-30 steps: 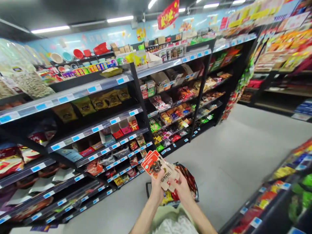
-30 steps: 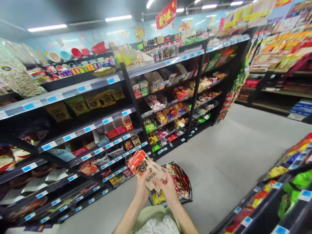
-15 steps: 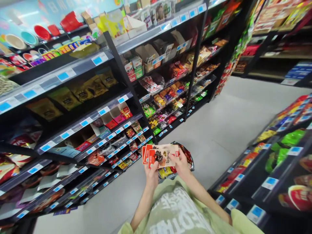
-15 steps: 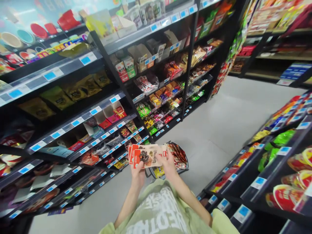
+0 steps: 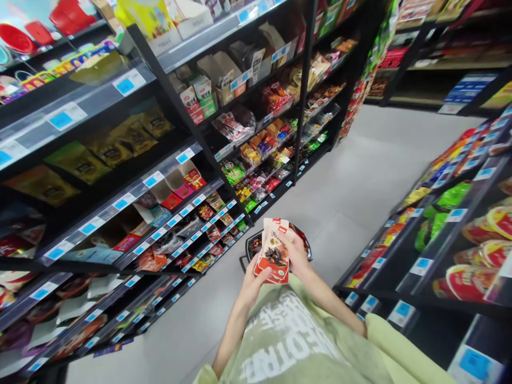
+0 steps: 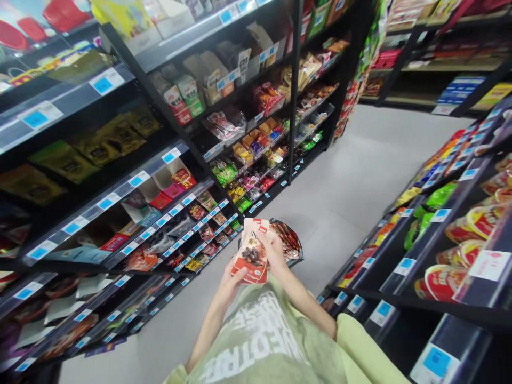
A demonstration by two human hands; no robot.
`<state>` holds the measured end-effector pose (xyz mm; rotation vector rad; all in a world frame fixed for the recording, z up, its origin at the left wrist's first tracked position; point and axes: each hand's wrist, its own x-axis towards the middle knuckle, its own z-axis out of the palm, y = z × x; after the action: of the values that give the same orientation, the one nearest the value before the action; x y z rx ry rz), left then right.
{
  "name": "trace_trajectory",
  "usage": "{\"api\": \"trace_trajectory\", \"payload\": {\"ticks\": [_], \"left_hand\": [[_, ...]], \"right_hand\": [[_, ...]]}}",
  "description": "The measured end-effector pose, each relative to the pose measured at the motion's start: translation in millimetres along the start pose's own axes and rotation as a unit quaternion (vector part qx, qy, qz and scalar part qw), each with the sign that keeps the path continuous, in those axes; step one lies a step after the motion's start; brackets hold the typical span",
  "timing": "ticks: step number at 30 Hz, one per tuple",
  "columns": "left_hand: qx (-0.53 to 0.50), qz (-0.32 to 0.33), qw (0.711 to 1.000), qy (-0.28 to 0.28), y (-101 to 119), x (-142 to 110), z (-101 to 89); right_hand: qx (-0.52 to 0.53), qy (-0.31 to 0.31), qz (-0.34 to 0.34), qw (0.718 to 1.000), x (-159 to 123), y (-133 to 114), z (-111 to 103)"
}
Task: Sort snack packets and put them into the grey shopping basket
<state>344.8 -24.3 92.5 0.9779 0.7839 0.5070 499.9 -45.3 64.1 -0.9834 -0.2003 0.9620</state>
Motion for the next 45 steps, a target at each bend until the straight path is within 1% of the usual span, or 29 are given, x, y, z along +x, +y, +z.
{"api": "trace_trajectory", "payload": {"ticks": [4, 6, 7, 9, 12, 14, 15, 17, 20, 23, 25, 30, 32, 34, 36, 37, 39, 40, 42, 45], "left_hand": [[-0.099, -0.076, 0.992, -0.019, 3.0, -0.8, 6.3], [-0.121, -0.088, 0.989, -0.007, 0.5, 2.7, 8.6], [-0.121, -0.083, 0.989, 0.003, -1.5, 5.1, 9.1], [-0.1, -0.058, 0.993, 0.03, -5.9, 10.1, 8.4], [-0.03, -0.011, 0.995, 0.098, -10.5, 15.6, 4.4], [0.01, 0.018, 0.991, 0.131, -12.3, 16.9, 1.3], [0.022, 0.031, 0.991, 0.132, -13.1, 17.0, 0.1], [0.037, 0.058, 0.991, 0.112, -14.6, 16.8, -1.5], [0.051, 0.09, 0.99, 0.092, -16.5, 16.6, -2.1], [0.031, 0.073, 0.991, 0.108, -16.5, 17.1, -1.9], [0.012, 0.068, 0.989, 0.131, -15.6, 17.6, -2.0], [0.005, 0.097, 0.979, 0.18, -14.3, 17.8, -4.2], [-0.011, 0.101, 0.976, 0.192, -14.5, 17.8, -6.0], [-0.038, 0.098, 0.974, 0.2, -14.1, 17.7, -7.6], [-0.064, 0.089, 0.973, 0.205, -13.3, 17.3, -8.2], [-0.071, 0.084, 0.973, 0.203, -12.8, 17.0, -8.0], [-0.073, 0.079, 0.976, 0.192, -12.2, 16.3, -6.4], [-0.068, 0.079, 0.977, 0.185, -12.2, 16.2, -5.2], [-0.049, 0.079, 0.98, 0.173, -13.5, 17.0, -3.1], [0.009, 0.087, 0.983, 0.16, -18.0, 21.1, -4.0]], "right_hand": [[-0.048, -0.07, 0.039, 0.996, 1.0, -0.4, -3.9], [-0.058, -0.088, 0.043, 0.993, 1.6, 2.1, -6.2], [-0.06, -0.087, 0.041, 0.994, 1.9, 3.7, -7.0], [-0.062, -0.059, 0.029, 0.996, 2.4, 7.4, -7.8], [-0.075, -0.004, 0.0, 0.997, 2.5, 12.0, -7.3], [-0.091, 0.005, -0.013, 0.996, 2.2, 13.6, -6.6], [-0.098, -0.001, -0.013, 0.995, 2.0, 13.9, -6.3], [-0.102, -0.012, -0.007, 0.995, 1.7, 13.6, -5.9], [-0.072, -0.005, 0.017, 0.997, 2.4, 11.0, -5.7], [-0.035, 0.0, 0.046, 0.998, 3.0, 7.1, -5.4], [-0.031, -0.006, 0.058, 0.998, 2.5, 5.4, -4.9], [-0.034, -0.044, 0.066, 0.996, 3.1, 6.7, -6.7], [-0.021, -0.017, 0.051, 0.998, 8.3, 6.1, -12.2], [-0.001, 0.049, 0.026, 0.998, 17.2, 2.9, -21.3], [0.024, 0.124, -0.01, 0.992, 27.5, -1.2, -31.7], [0.033, 0.15, -0.027, 0.988, 32.0, -2.6, -36.2], [0.041, 0.168, -0.04, 0.984, 37.4, -2.0, -41.2], [0.038, 0.158, -0.032, 0.986, 37.7, 0.4, -41.1], [0.023, 0.113, 0.0, 0.993, 33.2, 8.8, -35.2], [0.002, 0.008, 0.055, 0.998, 18.6, 23.6, -18.5]]}}
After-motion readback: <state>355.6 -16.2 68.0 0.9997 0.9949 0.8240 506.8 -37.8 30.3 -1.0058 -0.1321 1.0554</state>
